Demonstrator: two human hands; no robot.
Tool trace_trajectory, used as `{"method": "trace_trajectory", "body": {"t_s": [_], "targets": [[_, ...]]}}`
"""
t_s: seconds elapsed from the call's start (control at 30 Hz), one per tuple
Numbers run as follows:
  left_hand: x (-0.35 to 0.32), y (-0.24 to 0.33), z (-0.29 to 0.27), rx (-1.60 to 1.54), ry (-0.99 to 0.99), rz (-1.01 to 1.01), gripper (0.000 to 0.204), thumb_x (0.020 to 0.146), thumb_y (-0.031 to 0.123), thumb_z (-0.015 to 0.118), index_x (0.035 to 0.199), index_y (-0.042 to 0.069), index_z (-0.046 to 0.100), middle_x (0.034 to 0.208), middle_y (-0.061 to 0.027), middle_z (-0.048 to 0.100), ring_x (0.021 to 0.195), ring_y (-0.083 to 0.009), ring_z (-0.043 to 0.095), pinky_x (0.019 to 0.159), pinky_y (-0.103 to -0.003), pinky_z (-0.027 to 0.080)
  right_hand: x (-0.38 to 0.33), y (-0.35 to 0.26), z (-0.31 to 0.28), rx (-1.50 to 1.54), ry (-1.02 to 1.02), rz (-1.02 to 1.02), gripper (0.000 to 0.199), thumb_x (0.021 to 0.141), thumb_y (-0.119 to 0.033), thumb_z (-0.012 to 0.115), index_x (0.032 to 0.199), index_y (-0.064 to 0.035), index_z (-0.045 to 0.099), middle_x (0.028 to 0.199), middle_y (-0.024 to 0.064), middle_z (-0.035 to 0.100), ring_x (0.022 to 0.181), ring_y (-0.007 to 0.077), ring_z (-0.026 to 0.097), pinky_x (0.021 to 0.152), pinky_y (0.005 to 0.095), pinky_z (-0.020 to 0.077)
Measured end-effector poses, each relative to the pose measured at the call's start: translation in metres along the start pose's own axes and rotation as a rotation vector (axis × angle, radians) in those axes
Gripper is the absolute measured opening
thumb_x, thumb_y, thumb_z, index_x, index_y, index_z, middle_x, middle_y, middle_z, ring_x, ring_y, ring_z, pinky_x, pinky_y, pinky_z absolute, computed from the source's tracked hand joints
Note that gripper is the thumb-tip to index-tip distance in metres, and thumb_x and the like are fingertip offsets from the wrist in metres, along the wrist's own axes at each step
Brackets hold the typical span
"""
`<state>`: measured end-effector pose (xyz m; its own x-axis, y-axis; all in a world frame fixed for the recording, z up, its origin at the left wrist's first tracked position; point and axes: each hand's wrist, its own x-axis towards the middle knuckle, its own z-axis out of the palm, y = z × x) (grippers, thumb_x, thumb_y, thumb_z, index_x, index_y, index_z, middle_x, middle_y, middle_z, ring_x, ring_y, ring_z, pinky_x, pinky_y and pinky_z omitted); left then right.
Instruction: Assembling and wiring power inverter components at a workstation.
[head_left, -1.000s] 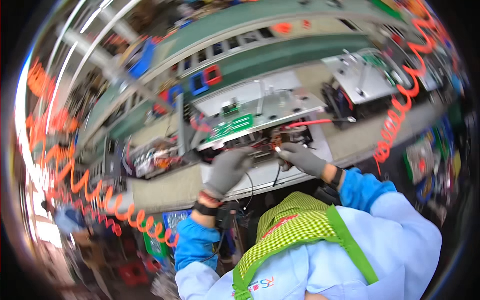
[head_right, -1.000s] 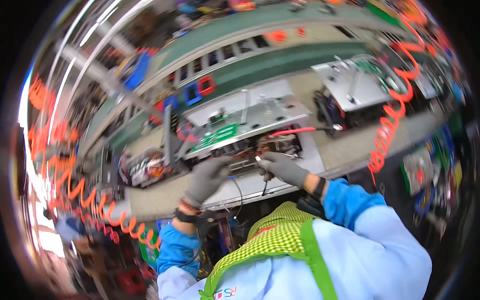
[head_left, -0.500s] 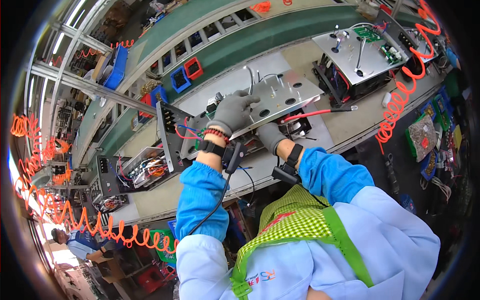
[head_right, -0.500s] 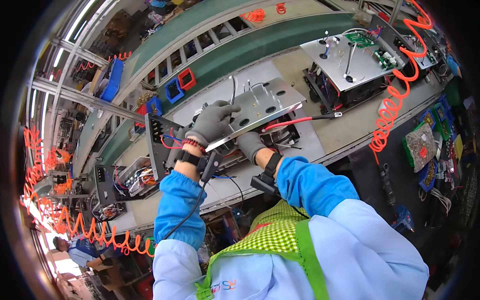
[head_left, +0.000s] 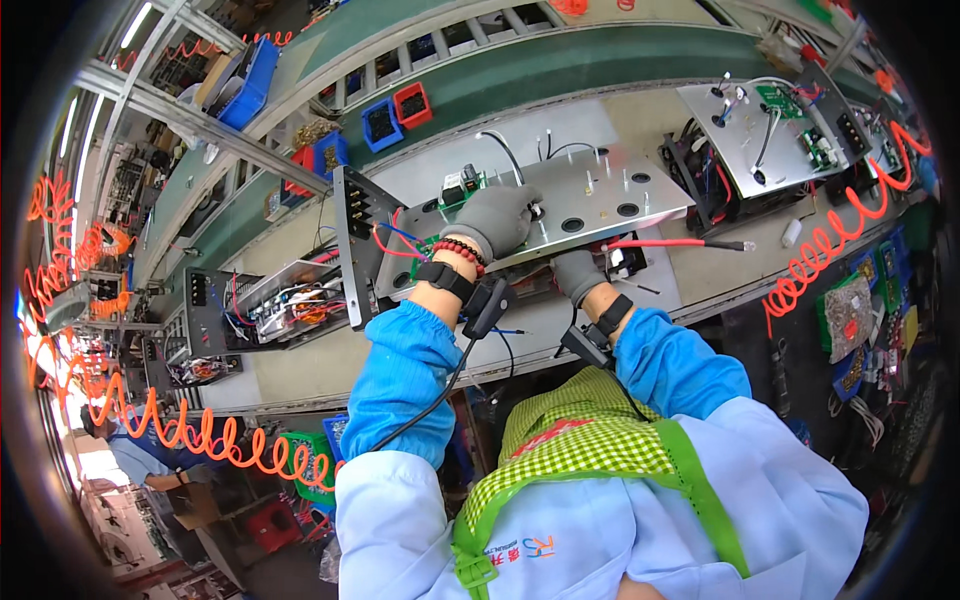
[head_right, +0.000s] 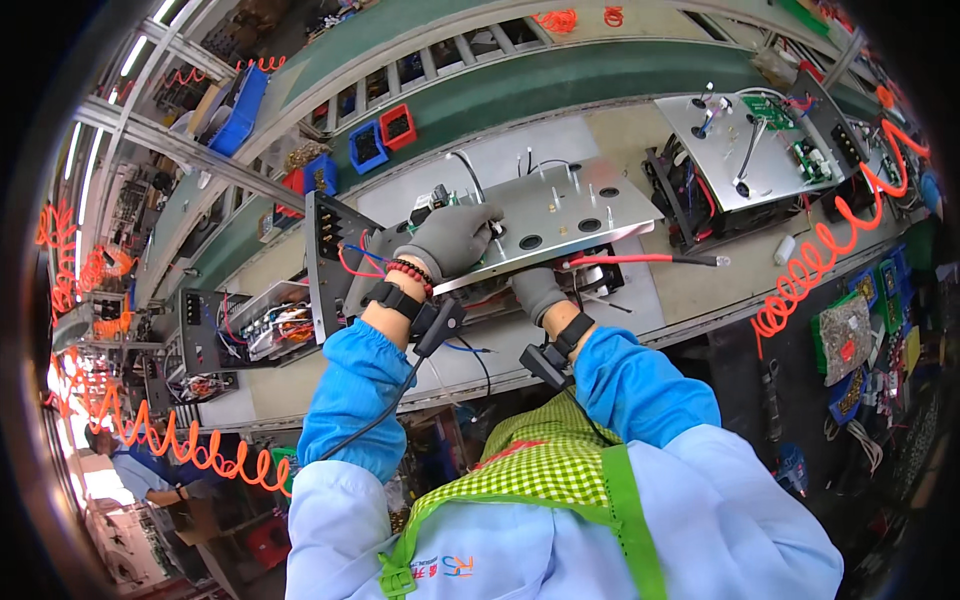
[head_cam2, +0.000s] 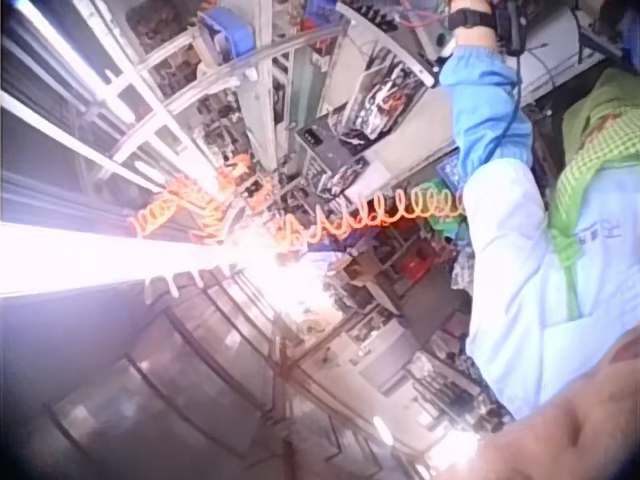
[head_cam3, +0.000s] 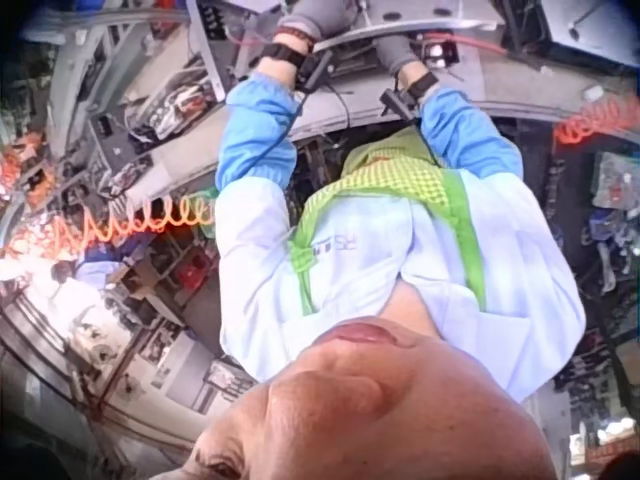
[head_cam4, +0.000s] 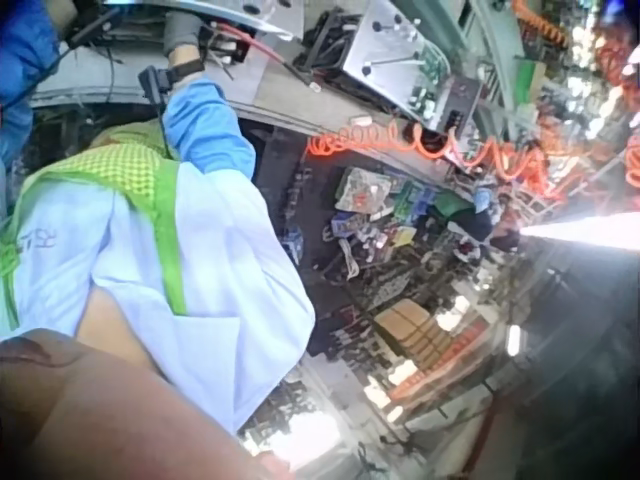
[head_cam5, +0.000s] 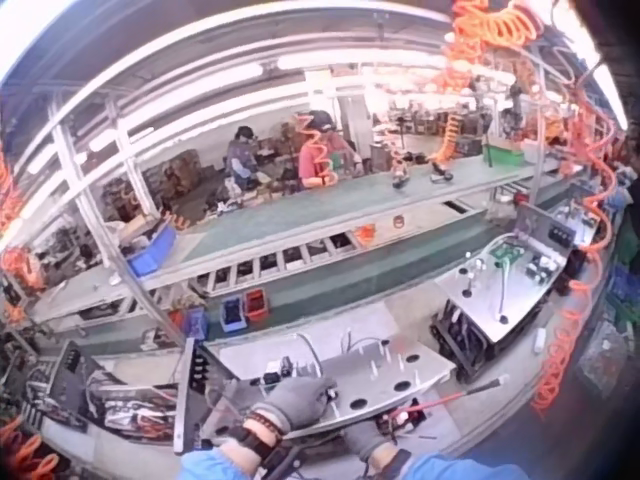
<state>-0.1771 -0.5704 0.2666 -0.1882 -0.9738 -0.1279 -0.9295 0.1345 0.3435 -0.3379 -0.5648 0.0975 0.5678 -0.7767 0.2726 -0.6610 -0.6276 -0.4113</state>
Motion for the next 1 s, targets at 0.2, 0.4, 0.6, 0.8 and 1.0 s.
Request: {"method": "trace_trajectory", "body": {"t_s": [0.2,0.4,0.6,0.8,1.0], "targets": [[0.004,0.003,-0.005,0.068,-0.065,0.002,0.025,0.09,0.02,0.053,0.109,0.012,0.067,0.097,-0.0172,0.069,0.093,-0.0369,0.065,0.084,-0.044,0.051,0.008,-0.011,-0.016,0.244,-0.421,0.262,0.016,0.084,-0.012,0.059,0.097,-0.0042,0.066,0.08,0.0169,0.067,0.078,0.0321,0.065,0.07,0.0437,0.0519],[-0.002,0.006,0.005,-0.241,0.307,-0.104,0.025,0.086,0.015,0.056,0.109,0.008,0.062,0.097,-0.0225,0.067,0.092,-0.042,0.063,0.082,-0.047,0.05,-0.046,-0.036,-0.078,0.366,-0.099,0.294,0.045,0.079,-0.025,0.071,0.113,0.0012,0.059,0.11,0.0229,0.061,0.101,0.0399,0.06,0.087,0.048,0.0486],[-0.076,-0.016,-0.066,-0.111,0.716,-0.361,0.017,0.094,0.021,0.055,0.098,0.008,0.064,0.085,-0.0184,0.067,0.081,-0.0382,0.065,0.07,-0.047,0.051,-0.127,0.029,-0.103,0.662,-0.258,0.32,0.053,0.085,-0.025,0.068,0.131,-0.0035,0.051,0.125,0.0166,0.056,0.108,0.0312,0.062,0.09,0.04,0.0519],[-0.115,-0.001,-0.023,-0.09,0.983,-0.297,0.042,0.086,0.013,0.06,0.127,0.009,0.052,0.117,-0.0172,0.062,0.09,-0.0371,0.065,0.075,-0.046,0.052,-0.126,0.07,-0.043,0.662,-0.336,0.598,0.06,0.087,-0.034,0.068,0.133,0.0004,0.05,0.121,0.0188,0.062,0.106,0.0274,0.063,0.085,0.0357,0.0518],[-0.122,0.089,0.043,-0.282,0.844,0.149,0.037,0.078,0.003,0.063,0.114,0.005,0.06,0.094,-0.017,0.066,0.081,-0.0363,0.065,0.069,-0.042,0.053,-0.124,0.08,-0.032,0.637,-0.322,0.569,0.034,0.091,-0.031,0.06,0.109,-0.002,0.061,0.081,0.0114,0.062,0.067,0.0177,0.056,0.06,0.0345,0.0467]]}}
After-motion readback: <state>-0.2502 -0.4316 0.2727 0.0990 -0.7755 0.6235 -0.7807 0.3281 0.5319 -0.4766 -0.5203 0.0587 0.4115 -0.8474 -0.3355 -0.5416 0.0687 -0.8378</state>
